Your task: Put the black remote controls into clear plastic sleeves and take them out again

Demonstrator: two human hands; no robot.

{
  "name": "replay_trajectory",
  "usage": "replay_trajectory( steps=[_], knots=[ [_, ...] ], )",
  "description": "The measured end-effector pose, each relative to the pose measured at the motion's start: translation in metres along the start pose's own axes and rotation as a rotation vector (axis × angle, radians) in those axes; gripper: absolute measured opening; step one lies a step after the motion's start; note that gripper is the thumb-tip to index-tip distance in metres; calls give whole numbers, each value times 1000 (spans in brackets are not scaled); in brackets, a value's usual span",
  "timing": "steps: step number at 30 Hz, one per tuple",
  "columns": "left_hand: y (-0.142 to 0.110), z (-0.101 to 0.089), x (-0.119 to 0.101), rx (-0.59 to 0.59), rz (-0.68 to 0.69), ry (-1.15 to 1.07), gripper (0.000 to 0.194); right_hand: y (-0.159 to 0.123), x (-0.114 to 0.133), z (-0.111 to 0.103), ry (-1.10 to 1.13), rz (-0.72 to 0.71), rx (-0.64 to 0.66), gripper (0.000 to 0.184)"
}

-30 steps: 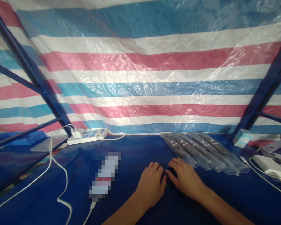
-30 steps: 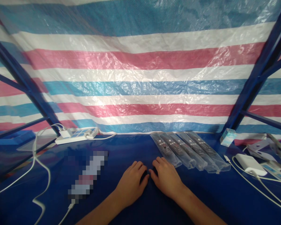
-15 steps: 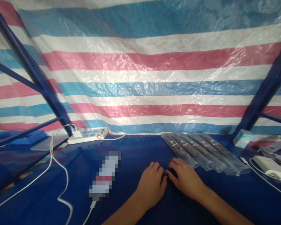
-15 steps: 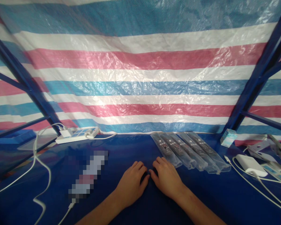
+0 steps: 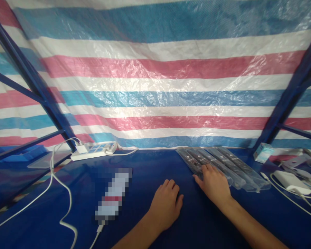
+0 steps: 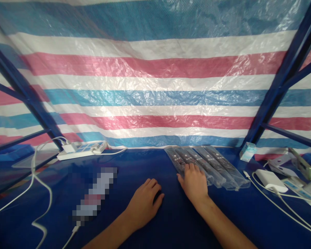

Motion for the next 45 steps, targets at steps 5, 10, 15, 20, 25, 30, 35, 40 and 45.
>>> replay_trajectory(
  steps=[5,10,15,20,25,30,35,40,45],
  knots=[
    [0,0,0,2,-10,-1,22,4,-2,11,-14,-29,156,20],
    [1,1,2,-8,-16,1,21,0,6,13,149,-185,246,23],
    [3,0,8,-46,-27,-15,22,-9,13,9,244,-270,297,22],
    [6,-3,35,-213,-216,-70,27,-20,23,4,382,-397,367,19],
    [10,-9,80,-452,-395,2,40,-30,30,-3,541,-535,431,20],
    [19,-11,119,-282,-551,-104,25,-23,24,-7,596,-499,381,22],
    [23,-16,129,-282,-597,-177,21,-6,8,-5,598,-423,286,27],
    [24,-15,125,-328,-590,-188,21,0,-5,-2,595,-391,229,31],
    [25,-19,125,-359,-594,-205,24,1,-15,0,625,-354,192,35]
  ],
)
Point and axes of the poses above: each hand's wrist, its own y-axis towards the middle knuckle, its own z-axis out of the palm, x = y × z, the point moved 4 cm from there along y, towards the middle knuckle, and after that the axes turned 11 degrees about z, right-handed, at the moved point
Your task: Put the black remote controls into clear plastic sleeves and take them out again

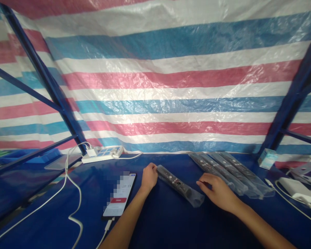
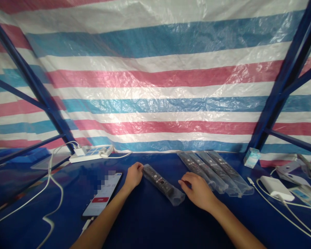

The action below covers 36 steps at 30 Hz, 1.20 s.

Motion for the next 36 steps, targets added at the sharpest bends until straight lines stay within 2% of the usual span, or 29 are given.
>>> replay_trajectory(
  steps=[8,13,19,23,27,32,36],
  knots=[
    [3,6,-2,85,-9,-61,12,2,-8,-5,25,27,-9,37],
    [3,7,-5,37,12,-109,18,1,-7,-8,35,44,15,37],
    [6,10,2,-15,-44,-216,16,0,-8,-7,29,46,16,38],
    [6,12,4,34,-63,-311,19,0,-9,-7,19,42,15,38],
    [3,11,0,78,-26,-358,18,-1,-7,-6,16,44,25,38],
    [3,2,-13,-18,20,-292,22,-2,-5,-8,24,47,17,38],
    [3,-13,-36,-134,131,-145,24,-4,-5,-10,30,35,10,37]
  ],
)
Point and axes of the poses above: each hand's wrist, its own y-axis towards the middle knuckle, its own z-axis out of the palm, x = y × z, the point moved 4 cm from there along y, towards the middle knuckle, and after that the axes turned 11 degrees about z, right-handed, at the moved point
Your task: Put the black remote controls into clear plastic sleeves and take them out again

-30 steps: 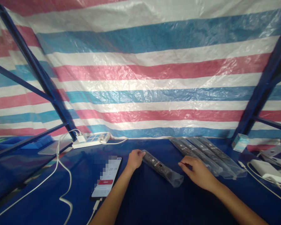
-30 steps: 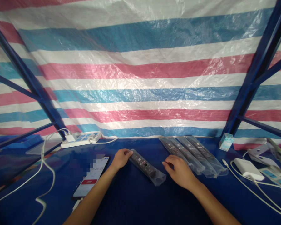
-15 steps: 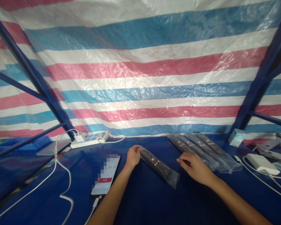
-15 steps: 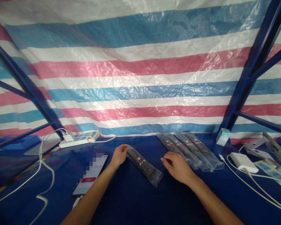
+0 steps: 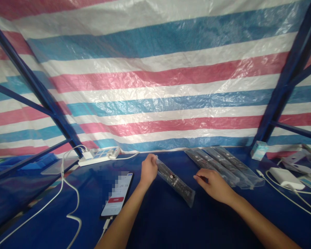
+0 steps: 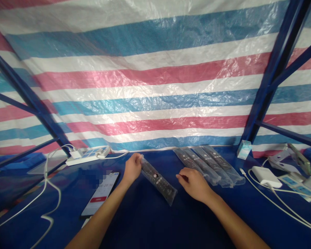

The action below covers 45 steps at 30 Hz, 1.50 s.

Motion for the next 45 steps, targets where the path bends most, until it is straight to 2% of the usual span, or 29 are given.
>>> replay_trajectory(
  steps=[4,9,13,16,18,24,37,40,45],
  knots=[
    [9,-14,-27,24,140,118,22,0,-2,0,3,-1,-10,38],
    [25,-39,-47,69,225,165,24,-1,1,-6,-8,9,-18,42],
    [33,-56,-59,28,241,148,23,-8,9,-8,-81,66,82,42],
    [34,-61,-69,42,254,130,22,-14,15,-1,-155,115,186,38],
    [34,-63,-76,48,264,123,23,-17,17,6,-189,125,205,36],
    [32,-66,-93,45,296,112,24,-17,19,25,-197,137,172,36],
    [37,-91,-124,-2,350,138,23,-18,27,31,-210,162,184,33],
    [42,-107,-126,-39,338,178,26,-18,27,30,-214,160,179,29],
    [48,-161,-117,-240,261,67,23,-15,18,20,-253,205,151,22]
  ],
)
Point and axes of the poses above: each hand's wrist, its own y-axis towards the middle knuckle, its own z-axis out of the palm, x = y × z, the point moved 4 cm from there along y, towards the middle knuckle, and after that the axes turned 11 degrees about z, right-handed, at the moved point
